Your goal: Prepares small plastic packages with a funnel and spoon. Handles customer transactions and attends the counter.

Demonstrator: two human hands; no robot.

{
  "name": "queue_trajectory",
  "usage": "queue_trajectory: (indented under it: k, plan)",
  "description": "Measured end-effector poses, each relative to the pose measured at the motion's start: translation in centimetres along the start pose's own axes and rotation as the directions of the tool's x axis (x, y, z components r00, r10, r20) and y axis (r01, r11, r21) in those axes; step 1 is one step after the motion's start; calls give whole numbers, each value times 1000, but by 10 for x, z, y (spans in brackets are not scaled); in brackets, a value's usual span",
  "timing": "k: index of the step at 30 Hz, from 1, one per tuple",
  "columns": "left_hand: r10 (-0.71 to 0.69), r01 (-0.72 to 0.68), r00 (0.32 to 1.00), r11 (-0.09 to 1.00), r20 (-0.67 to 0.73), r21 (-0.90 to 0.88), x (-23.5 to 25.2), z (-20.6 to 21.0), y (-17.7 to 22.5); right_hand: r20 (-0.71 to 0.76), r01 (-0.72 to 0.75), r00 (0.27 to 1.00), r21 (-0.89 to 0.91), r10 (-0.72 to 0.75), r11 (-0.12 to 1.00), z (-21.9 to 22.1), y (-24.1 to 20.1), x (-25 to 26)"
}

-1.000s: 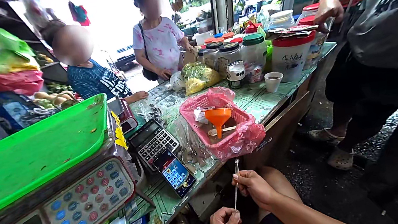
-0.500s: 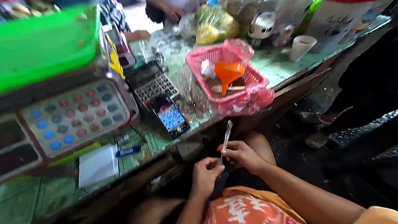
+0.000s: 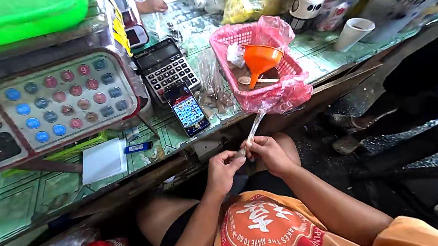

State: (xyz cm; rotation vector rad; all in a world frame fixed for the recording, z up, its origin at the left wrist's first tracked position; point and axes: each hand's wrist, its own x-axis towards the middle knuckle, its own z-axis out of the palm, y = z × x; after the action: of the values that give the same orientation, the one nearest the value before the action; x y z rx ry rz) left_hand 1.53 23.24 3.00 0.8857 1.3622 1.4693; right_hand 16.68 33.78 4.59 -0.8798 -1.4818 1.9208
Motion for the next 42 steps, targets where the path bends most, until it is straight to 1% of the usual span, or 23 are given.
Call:
queue_trajectory:
  k: [3,6,9,11,15,17,18,20,22,24,26,28,31,32,33,34,35,36,37,38,39,40,42]
  plan:
    - [28,-27,1000,998,-13,51,8,1,22,62,-2,998,-40,5,999,-3,-21,3]
    - [65,-65,998,998,-2,-12,12,-2,34,19,35,999,-25,-35,999,-4,-36,12]
    - [104,-106,994,992,-30,-72,13,-3,39,2,50,999,12,-51,999,-2,-47,17]
    - [125,-130,990,988,-65,-80,13,-1,39,39,46,998,3,-46,999,0,-48,17]
    - [161,-170,981,982,-112,-77,15,4,38,136,99,987,-89,-86,991,0,-53,21]
    - [170,-173,980,985,-106,-25,10,1,38,152,134,982,-154,-111,979,2,-55,25]
    - [191,-188,976,981,-101,39,6,-3,38,160,161,978,-195,-130,967,2,-59,27]
    - [316,-282,942,929,-116,237,-4,-16,36,171,240,965,-281,-197,929,-1,-72,31]
    - [510,-380,847,777,-148,502,-15,-40,33,209,340,937,-370,-280,864,-5,-92,38]
    - [637,-360,751,613,-171,704,-21,-68,30,237,400,916,-507,-323,763,-8,-118,53]
    - [684,-293,706,520,-185,802,-23,-91,23,253,408,912,-640,-323,651,-8,-139,72]
    - [701,-240,688,464,-187,853,-21,-107,15,279,407,912,-705,-300,581,-4,-155,96]
    - [700,-188,688,423,-189,886,-15,-119,2,337,405,914,-769,-226,495,8,-169,134]
    - [700,-168,688,411,-192,896,-12,-121,-4,338,389,921,-805,-193,448,11,-170,146]
    - [703,-156,684,399,-192,904,-10,-123,-8,315,358,933,-851,-171,383,15,-170,157]
    - [709,-151,679,390,-192,909,-8,-123,-12,275,318,945,-902,-178,292,17,-169,163]
    - [720,-149,667,378,-189,914,-6,-123,-14,242,286,945,-937,-219,200,20,-167,163]
    - [733,-147,654,362,-184,921,-5,-123,-17,230,278,928,-951,-292,133,22,-163,157]
    - [745,-144,643,344,-176,928,-4,-122,-19,250,305,888,-948,-387,88,23,-153,147]
    - [754,-142,636,328,-168,934,-2,-122,-22,296,353,835,-935,-464,40,23,-140,137]
    - [761,-140,628,314,-161,939,-1,-121,-24,360,411,782,-912,-508,-14,20,-124,130]
    - [768,-136,622,298,-153,945,-1,-121,-27,416,449,751,-891,-513,-66,15,-110,126]
    - [775,-119,618,260,-133,958,2,-122,-30,463,465,735,-876,-496,-129,1,-93,128]
